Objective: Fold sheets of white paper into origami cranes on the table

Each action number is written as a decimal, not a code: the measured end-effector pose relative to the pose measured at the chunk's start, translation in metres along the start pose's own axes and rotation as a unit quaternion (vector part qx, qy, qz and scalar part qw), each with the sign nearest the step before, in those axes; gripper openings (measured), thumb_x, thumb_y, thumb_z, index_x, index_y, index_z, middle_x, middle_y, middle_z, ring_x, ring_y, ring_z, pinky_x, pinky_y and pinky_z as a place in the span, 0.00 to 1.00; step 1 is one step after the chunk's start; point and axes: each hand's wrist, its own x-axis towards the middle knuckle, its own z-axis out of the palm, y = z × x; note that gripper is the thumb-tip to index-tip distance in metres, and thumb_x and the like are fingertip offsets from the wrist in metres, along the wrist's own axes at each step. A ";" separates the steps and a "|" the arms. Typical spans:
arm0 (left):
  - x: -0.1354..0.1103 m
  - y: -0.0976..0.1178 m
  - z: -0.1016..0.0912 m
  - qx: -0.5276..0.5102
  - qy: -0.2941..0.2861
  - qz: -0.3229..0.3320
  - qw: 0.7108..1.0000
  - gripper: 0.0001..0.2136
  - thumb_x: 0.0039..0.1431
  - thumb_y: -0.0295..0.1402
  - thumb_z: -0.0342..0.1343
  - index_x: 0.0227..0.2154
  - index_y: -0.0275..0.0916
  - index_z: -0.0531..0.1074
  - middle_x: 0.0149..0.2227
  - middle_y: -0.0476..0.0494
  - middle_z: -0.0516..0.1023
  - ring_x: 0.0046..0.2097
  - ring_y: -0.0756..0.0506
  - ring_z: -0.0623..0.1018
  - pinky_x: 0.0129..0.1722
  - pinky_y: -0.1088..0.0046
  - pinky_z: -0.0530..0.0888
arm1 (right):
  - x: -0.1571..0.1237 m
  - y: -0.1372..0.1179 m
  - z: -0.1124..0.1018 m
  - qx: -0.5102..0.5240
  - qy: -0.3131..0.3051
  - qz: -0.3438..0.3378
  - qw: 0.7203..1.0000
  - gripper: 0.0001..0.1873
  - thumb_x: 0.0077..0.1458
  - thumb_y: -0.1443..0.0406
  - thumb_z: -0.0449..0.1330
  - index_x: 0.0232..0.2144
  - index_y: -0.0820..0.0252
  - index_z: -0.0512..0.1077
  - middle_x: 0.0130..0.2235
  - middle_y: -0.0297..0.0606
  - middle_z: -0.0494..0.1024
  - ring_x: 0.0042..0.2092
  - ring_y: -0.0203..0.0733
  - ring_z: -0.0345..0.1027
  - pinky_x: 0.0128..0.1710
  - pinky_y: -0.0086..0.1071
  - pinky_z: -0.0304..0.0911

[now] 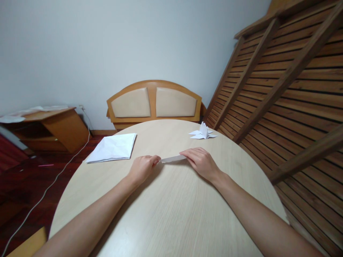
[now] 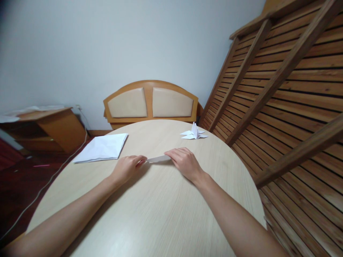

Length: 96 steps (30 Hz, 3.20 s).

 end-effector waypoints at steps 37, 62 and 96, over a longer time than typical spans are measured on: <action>-0.001 0.026 0.016 -0.337 -0.029 -0.099 0.936 0.16 0.61 0.30 0.55 0.51 0.38 0.72 0.41 0.42 0.80 0.30 0.49 0.77 0.33 0.71 0.76 | -0.007 0.005 0.032 0.262 0.010 0.242 0.934 0.37 0.54 0.65 0.65 0.63 0.56 0.58 0.38 0.37 0.76 0.32 0.40 0.70 0.32 0.33 0.67; -0.008 0.029 0.008 -0.094 -0.075 0.098 0.988 0.18 0.65 0.32 0.51 0.56 0.37 0.71 0.57 0.32 0.71 0.58 0.37 0.71 0.59 0.53 0.69 | -0.008 -0.005 0.028 0.245 -0.094 0.155 0.952 0.27 0.57 0.72 0.61 0.58 0.56 0.67 0.48 0.42 0.78 0.46 0.42 0.73 0.49 0.36 0.66; -0.007 0.021 0.010 -0.060 -0.180 0.047 0.981 0.27 0.70 0.43 0.42 0.68 0.39 0.55 0.71 0.39 0.53 0.72 0.37 0.51 0.67 0.51 0.56 | -0.011 -0.041 0.025 0.120 -0.286 0.081 0.947 0.46 0.60 0.40 0.52 0.69 0.62 0.54 0.71 0.50 0.51 0.72 0.53 0.40 0.71 0.51 0.30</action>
